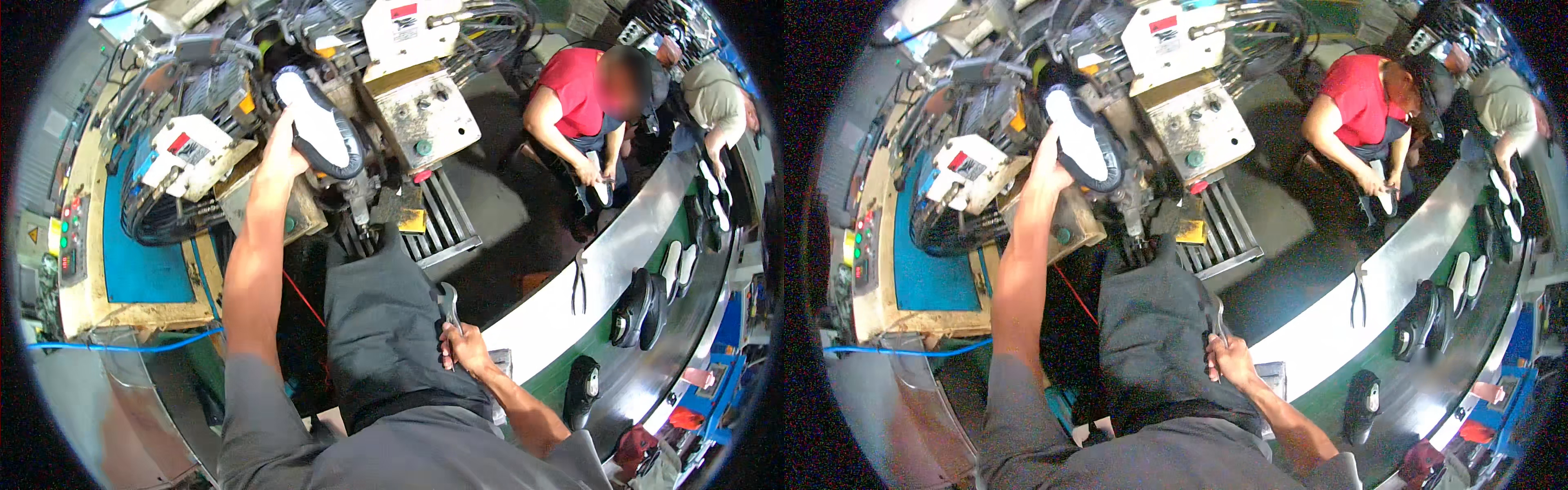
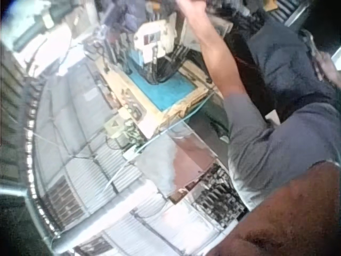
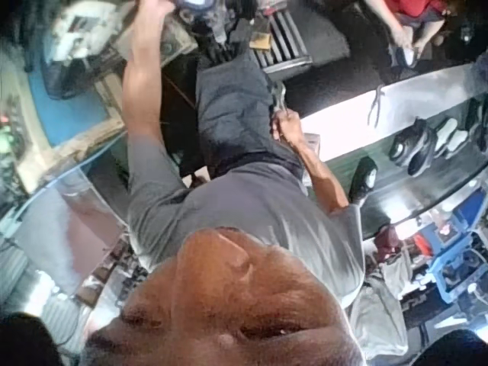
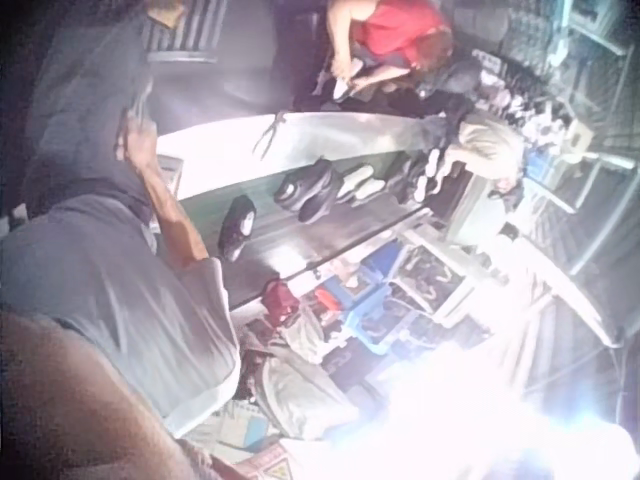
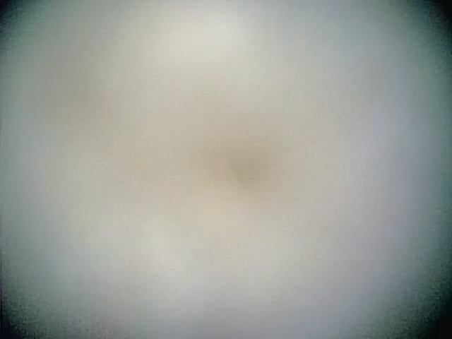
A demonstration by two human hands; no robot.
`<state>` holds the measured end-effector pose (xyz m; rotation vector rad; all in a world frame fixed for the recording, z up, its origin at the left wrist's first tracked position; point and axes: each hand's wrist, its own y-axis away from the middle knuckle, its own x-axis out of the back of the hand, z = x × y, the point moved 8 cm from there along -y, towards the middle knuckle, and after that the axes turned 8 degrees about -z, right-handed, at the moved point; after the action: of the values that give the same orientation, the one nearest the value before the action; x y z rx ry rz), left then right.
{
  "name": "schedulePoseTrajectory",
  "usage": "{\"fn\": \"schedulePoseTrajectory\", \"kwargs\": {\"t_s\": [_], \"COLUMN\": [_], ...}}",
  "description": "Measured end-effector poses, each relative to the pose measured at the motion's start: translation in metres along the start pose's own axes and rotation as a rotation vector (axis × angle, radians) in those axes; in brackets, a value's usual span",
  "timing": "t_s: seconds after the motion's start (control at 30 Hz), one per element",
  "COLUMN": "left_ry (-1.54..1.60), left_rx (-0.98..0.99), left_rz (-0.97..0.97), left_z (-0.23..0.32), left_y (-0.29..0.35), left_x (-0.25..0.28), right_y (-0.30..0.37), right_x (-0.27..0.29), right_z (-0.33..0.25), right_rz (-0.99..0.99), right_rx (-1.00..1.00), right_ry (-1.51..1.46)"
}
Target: The recorder is assembling and inspecting shoe outsoles on a production line using specialized machinery.
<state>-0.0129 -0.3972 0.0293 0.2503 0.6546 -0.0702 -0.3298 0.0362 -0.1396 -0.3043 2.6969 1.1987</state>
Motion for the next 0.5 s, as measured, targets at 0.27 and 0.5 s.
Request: {"fn": "schedulePoseTrajectory", "kwargs": {"t_s": [0.27,0.5], "left_ry": [0.192,0.202], "left_rx": [-0.270,-0.386], "left_rz": [-0.131,-0.179], "left_z": [-0.036,-0.136], "left_y": [0.092,0.262], "left_x": [-0.066,-0.065], "right_y": [0.008,0.003], "right_x": [0.002,-0.054], "right_z": [-0.027,-0.116], "right_rz": [-0.012,-0.430], "right_rx": [0.321,0.486], "right_ry": [-0.132,-0.823]}}
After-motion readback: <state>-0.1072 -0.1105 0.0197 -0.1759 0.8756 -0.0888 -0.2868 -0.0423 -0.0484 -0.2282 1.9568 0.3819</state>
